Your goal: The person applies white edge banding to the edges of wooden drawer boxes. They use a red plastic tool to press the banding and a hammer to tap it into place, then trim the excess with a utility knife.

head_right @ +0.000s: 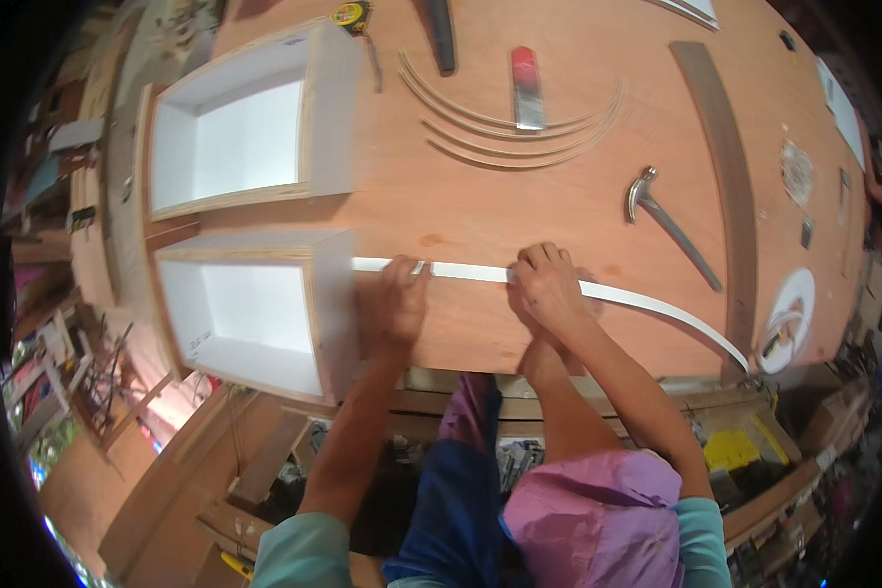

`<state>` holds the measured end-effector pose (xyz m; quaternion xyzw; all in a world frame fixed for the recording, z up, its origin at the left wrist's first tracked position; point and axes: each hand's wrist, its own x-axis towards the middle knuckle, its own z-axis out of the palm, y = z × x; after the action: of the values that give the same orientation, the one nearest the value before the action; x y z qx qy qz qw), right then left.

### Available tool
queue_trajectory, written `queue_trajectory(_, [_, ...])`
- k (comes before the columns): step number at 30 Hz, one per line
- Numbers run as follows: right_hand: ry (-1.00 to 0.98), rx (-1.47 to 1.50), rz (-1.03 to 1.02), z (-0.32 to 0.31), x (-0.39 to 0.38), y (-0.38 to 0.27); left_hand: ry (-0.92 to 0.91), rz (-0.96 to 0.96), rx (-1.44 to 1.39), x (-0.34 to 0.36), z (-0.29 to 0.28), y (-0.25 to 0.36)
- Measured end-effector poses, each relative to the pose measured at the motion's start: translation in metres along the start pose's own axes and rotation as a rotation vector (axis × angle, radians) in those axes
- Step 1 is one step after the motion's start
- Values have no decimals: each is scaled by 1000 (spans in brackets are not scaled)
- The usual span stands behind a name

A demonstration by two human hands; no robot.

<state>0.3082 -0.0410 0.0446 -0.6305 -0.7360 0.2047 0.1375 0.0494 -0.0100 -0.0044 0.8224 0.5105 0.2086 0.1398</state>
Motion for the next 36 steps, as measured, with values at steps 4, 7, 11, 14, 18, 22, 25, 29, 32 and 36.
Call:
queue_trajectory(4, [-177,-78,271,-20,-12,36,-143,71,101,14,-20,13])
queue_trajectory(7, [-248,-47,315,-23,-8,43,-86,85,40,8,-8,6])
queue_trajectory(11, [-202,-98,273,-10,-5,36,-123,87,58,6,-4,1])
queue_trajectory(14, [-104,-92,155,-12,-7,25,-111,94,69,3,-3,-3])
queue_trajectory(18, [39,63,1,5,-10,-1,-176,91,112,4,-12,0])
queue_trajectory(22, [-192,9,146,30,-30,-12,-187,102,137,10,-20,7])
queue_trajectory(25, [-221,12,154,72,-47,7,-105,108,62,7,1,1])
queue_trajectory(29, [-356,-164,64,-4,-7,-35,-58,5,3,11,-9,16])
queue_trajectory(32, [-327,-126,82,5,-8,-34,-76,-274,-25,19,-4,38])
queue_trajectory(36, [-272,-96,90,17,-9,-30,-150,-419,15,29,-9,57])
